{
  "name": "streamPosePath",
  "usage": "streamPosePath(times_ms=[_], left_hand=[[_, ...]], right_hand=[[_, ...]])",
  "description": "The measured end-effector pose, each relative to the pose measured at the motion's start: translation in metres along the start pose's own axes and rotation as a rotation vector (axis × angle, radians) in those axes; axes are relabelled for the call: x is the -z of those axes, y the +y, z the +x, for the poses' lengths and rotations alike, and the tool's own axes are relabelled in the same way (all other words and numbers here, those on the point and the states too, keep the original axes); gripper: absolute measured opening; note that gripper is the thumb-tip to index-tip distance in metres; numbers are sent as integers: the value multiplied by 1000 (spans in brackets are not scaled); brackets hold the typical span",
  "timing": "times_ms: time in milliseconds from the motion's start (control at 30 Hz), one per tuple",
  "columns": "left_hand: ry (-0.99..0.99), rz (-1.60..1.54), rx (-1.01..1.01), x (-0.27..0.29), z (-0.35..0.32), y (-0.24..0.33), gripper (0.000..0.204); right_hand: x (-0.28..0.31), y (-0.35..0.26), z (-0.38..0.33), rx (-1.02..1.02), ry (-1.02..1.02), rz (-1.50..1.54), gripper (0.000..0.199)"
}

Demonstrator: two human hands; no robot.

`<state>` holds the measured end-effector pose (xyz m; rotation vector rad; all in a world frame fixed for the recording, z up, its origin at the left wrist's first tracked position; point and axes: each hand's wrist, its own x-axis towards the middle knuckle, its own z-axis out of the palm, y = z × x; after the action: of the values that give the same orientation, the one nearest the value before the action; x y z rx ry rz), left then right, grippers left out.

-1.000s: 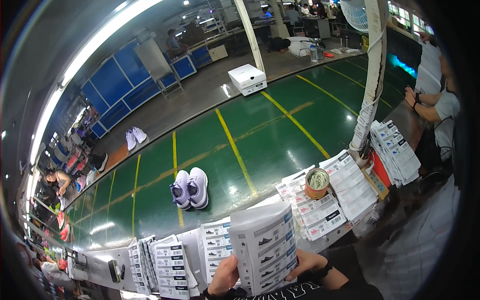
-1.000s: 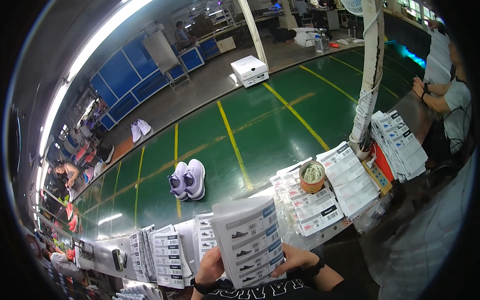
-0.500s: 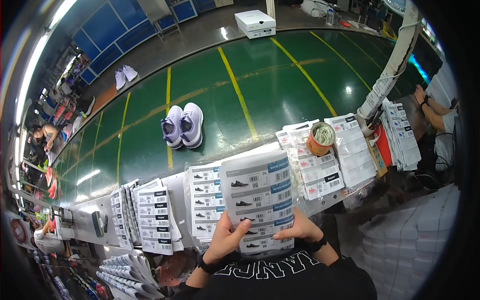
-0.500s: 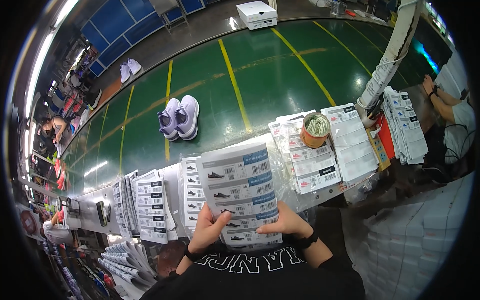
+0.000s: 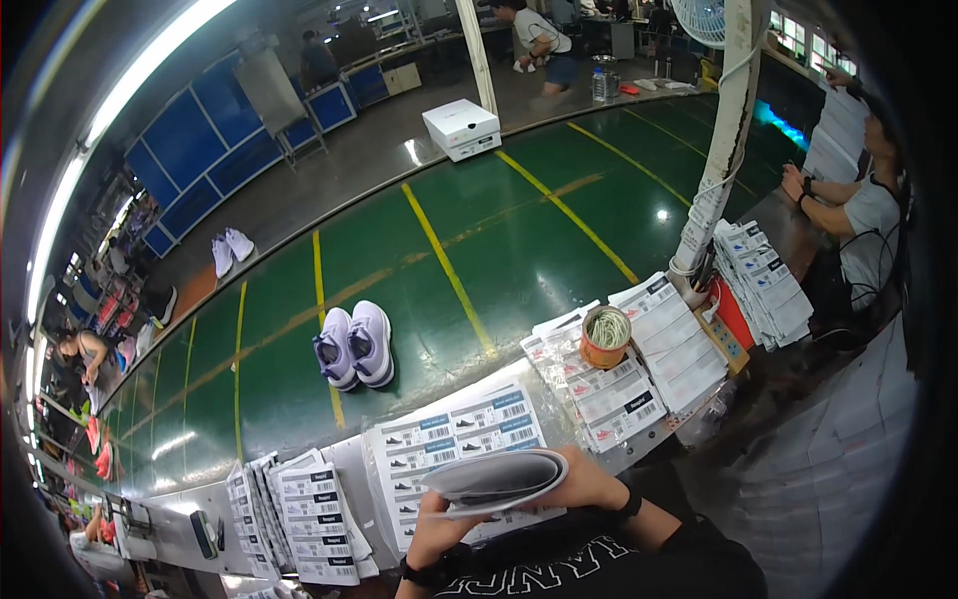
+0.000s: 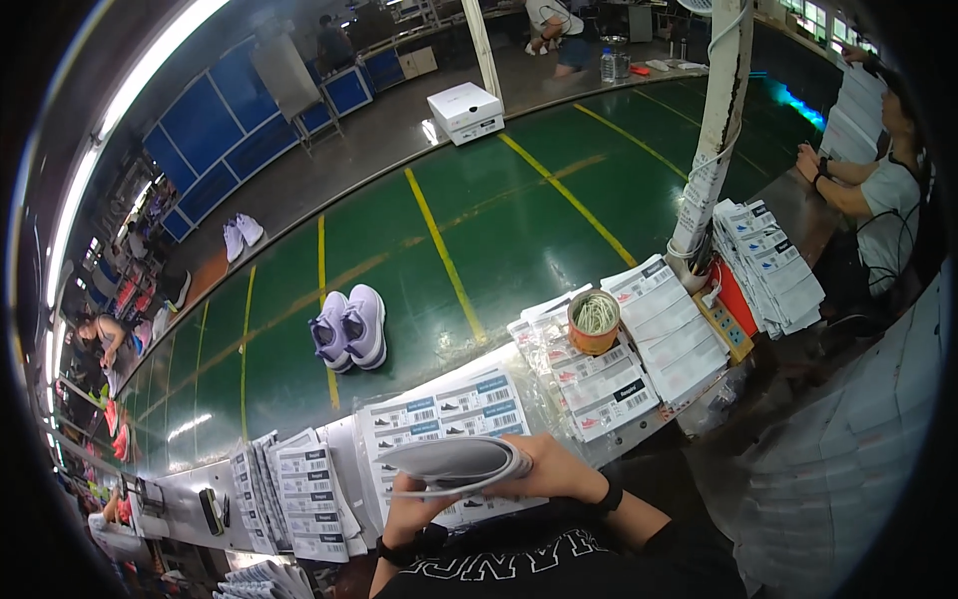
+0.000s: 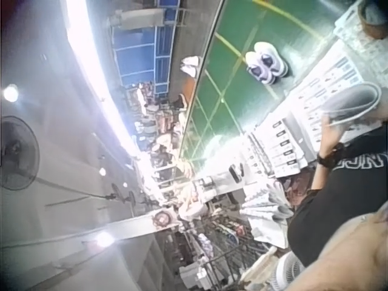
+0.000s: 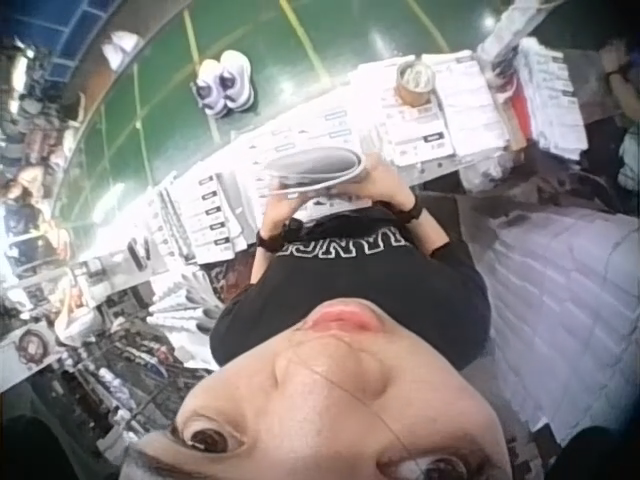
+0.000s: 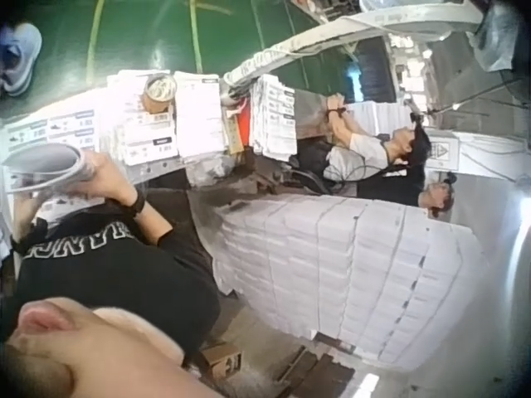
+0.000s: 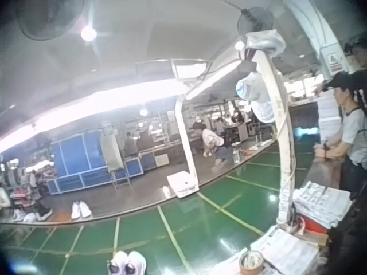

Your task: Checking barcode lists, wrapping labels, and inspecting purple and red athletic shoes on a factory line.

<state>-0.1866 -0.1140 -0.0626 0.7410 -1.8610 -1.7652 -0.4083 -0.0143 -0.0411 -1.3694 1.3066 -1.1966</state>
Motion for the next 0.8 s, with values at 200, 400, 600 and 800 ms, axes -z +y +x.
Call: streamPosePath(times_ms=[200,400,600,800], left_hand=[[165,-150,1,1,9,-33,41],[330,-315,-160,3,22,-30,36],[249,-857,240,26,21,-51,38],[400,-417,239,-15,12,-65,37]], right_hand=[[-16,22,-5,48,168,-55,49],[13,-14,1,-16,-106,-2,62],[95,-20,7,49,688,-464,30],[155,49,23,-40,902,-913,19]])
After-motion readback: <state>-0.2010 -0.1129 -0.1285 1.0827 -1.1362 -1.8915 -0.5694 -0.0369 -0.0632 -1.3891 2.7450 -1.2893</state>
